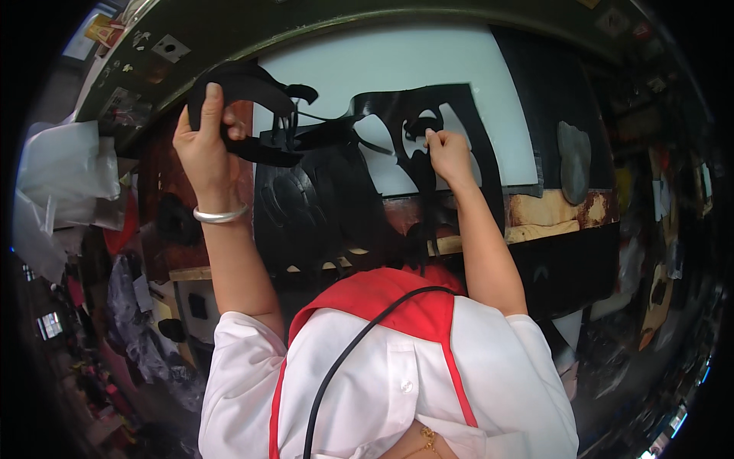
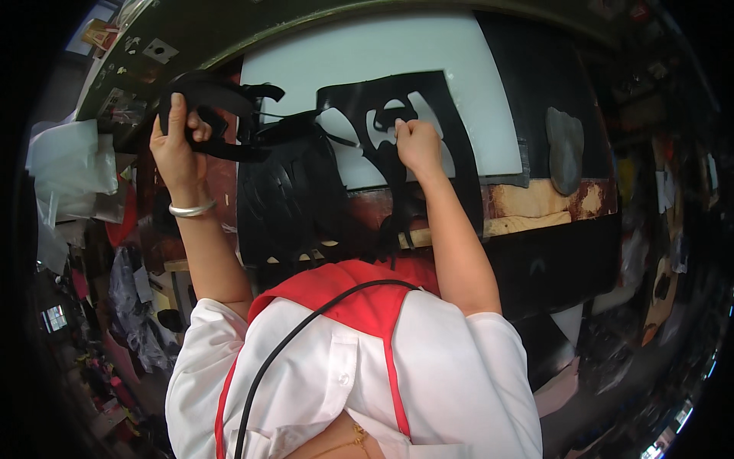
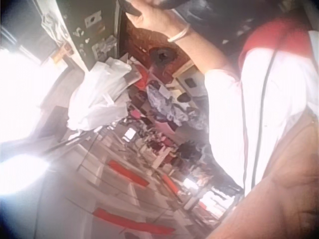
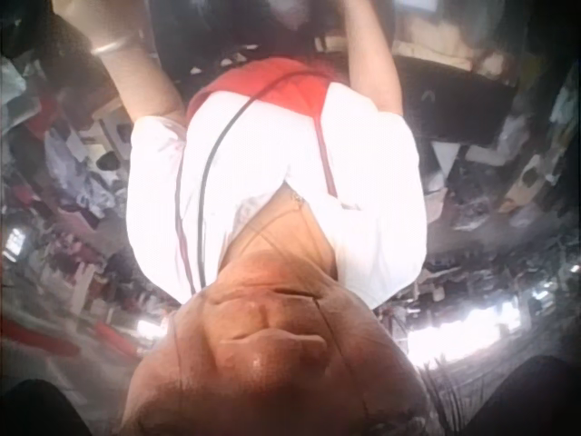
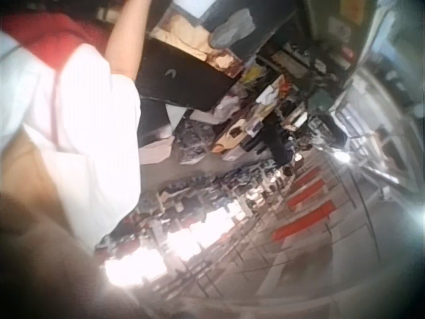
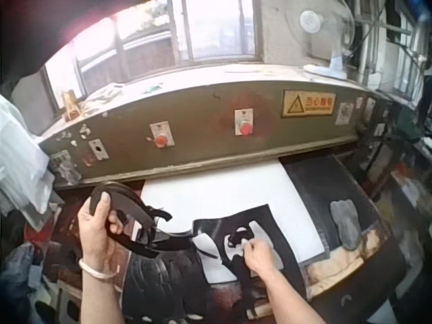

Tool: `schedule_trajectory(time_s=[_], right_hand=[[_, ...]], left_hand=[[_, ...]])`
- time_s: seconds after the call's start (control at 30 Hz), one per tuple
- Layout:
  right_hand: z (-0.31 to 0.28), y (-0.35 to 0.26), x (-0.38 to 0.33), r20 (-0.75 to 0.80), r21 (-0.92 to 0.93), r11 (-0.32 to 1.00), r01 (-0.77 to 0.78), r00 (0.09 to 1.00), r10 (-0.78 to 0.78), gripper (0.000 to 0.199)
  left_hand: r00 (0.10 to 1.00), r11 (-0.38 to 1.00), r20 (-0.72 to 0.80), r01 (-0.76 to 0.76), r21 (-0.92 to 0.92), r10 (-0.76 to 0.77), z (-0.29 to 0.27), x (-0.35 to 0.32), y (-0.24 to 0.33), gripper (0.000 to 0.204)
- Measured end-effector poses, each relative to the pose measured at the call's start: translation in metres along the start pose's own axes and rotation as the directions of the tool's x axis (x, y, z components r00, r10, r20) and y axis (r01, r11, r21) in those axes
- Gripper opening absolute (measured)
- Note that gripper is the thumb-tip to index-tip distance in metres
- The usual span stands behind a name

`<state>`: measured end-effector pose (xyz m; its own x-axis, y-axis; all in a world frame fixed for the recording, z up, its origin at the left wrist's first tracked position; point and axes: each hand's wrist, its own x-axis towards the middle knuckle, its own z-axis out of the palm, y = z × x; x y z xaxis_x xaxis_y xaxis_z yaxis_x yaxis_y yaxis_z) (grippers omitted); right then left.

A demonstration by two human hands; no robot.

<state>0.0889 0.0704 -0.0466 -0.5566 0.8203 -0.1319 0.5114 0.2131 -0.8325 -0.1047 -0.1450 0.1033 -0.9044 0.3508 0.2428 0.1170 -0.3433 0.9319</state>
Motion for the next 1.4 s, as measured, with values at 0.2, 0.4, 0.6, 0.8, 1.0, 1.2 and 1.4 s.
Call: schedule_trajectory(time_s=[0.2,0.4,0.6,0.8,1.0,1.2,1.4], right_hand=[[-0.016,-0.062,-0.030,-0.104,-0.270,0.640,0.720,0.638,-0.763,0.034],[0.021,-0.078,0.005,0.194,-0.185,0.699,0.691,0.723,-0.663,0.021],[-0.004,-0.085,0.036,0.674,0.419,0.902,-0.100,0.701,-0.235,0.022],[-0.017,-0.090,0.035,0.720,0.655,0.658,-0.371,0.570,-0.396,0.027],[-0.021,-0.117,0.022,0.544,0.838,0.390,-0.383,0.642,-0.539,0.019],[-0.029,-0.150,0.011,0.437,0.894,0.336,-0.296,0.743,-0.507,0.023],[-0.026,-0.148,-0.005,0.203,0.830,0.557,-0.013,0.938,-0.281,0.026]], left_hand=[[0.996,0.999,0.072,-0.044,0.000,0.044,0.007,-0.015,-0.028,0.015],[0.992,0.994,0.102,-0.080,0.079,0.072,0.014,-0.017,-0.027,0.014],[0.989,0.991,0.062,-0.131,-0.024,0.132,0.015,-0.004,-0.031,0.015],[0.977,0.980,0.077,-0.195,-0.036,0.197,0.015,0.006,-0.037,0.019],[0.832,0.791,0.328,-0.539,0.288,0.448,0.037,-0.020,-0.053,0.056],[0.890,0.934,0.300,-0.356,-0.009,0.342,0.057,-0.010,-0.042,0.071],[0.857,0.739,0.172,-0.508,0.443,0.486,0.089,-0.009,-0.036,0.061]])
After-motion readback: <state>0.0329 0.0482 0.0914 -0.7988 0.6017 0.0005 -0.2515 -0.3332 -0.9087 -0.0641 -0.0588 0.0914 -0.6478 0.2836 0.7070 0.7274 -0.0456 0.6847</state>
